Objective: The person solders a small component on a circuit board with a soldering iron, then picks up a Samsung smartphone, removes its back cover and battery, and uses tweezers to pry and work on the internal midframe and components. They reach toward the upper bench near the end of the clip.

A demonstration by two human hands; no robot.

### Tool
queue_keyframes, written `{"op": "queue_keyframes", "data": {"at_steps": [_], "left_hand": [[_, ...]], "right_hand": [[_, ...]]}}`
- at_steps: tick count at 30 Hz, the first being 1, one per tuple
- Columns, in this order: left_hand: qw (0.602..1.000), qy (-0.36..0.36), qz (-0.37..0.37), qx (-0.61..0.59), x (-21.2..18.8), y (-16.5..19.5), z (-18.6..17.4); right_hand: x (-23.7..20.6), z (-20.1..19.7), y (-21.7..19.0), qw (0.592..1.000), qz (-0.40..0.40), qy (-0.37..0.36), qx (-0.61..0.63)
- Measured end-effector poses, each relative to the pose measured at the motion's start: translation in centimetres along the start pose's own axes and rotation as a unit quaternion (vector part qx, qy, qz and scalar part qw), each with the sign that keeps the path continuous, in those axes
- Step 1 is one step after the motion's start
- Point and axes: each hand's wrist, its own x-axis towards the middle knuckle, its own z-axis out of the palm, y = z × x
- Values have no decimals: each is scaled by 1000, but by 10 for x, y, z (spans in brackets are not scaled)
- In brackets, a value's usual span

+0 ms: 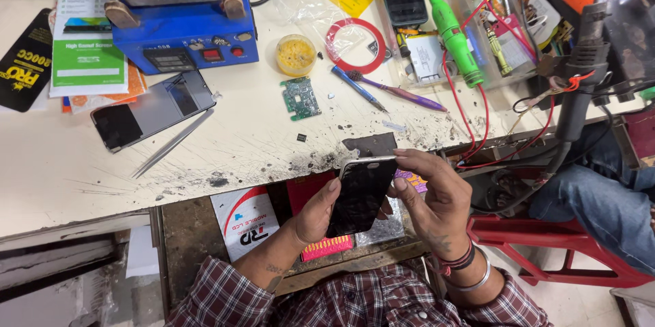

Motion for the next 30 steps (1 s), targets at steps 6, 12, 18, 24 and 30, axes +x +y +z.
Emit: {"op": "queue_keyframes", "data": {"at_steps": [6, 12, 18, 24, 30], "left_hand": [[1000, 7, 11, 5, 16, -10, -8], [1000, 16, 4, 19, 29, -20, -13], [996, 19, -13, 83, 37, -27, -22], [994, 16, -21, 109, 43, -30, -24], [988, -1, 0, 156, 48, -28, -24]], "right_hand": [[5, -12, 19, 999, 21, -6, 34], [9, -27, 31, 993, 81, -18, 86], [15, -37, 34, 997, 69, -37, 23], [26, -47, 32, 993, 73, -65, -69], [31, -50, 25, 979, 30, -78, -184]]}}
